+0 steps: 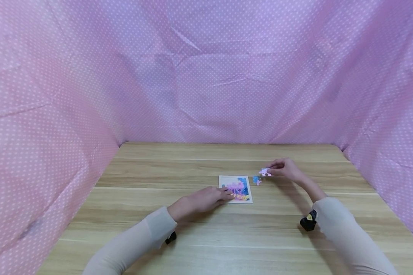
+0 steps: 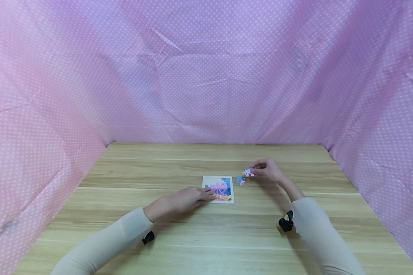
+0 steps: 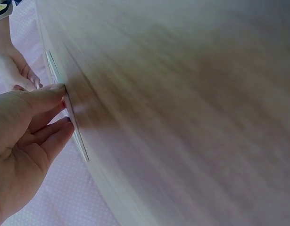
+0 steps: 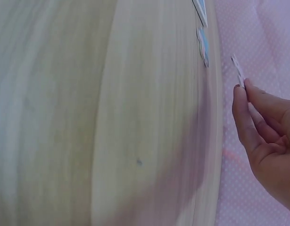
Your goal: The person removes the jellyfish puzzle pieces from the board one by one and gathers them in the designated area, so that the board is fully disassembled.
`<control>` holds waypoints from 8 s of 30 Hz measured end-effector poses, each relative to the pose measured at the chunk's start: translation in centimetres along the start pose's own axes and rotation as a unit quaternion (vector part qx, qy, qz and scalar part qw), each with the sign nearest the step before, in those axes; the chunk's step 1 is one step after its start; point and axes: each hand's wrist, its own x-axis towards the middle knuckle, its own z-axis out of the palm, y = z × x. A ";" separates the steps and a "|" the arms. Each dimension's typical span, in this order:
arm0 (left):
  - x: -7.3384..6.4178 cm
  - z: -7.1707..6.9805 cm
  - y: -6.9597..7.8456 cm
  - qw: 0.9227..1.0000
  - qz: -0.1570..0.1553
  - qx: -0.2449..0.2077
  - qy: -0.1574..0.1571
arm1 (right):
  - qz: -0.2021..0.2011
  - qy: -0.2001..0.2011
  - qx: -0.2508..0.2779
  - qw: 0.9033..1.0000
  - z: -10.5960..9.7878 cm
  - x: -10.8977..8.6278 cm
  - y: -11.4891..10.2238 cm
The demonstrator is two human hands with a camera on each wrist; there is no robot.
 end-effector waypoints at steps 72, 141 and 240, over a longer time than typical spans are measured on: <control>-0.1 -0.3 0.2 1.000 -0.021 -0.003 -0.013 | -0.027 -0.085 -0.093 0.992 3.2 2.0 -4.1; -0.1 -0.2 -0.2 1.000 0.004 -0.020 0.005 | -0.044 -0.089 -0.151 0.984 8.7 5.1 -5.4; -0.2 -0.5 0.4 0.999 -0.035 0.011 -0.034 | -0.001 -0.025 -0.037 0.999 -0.5 -0.9 0.4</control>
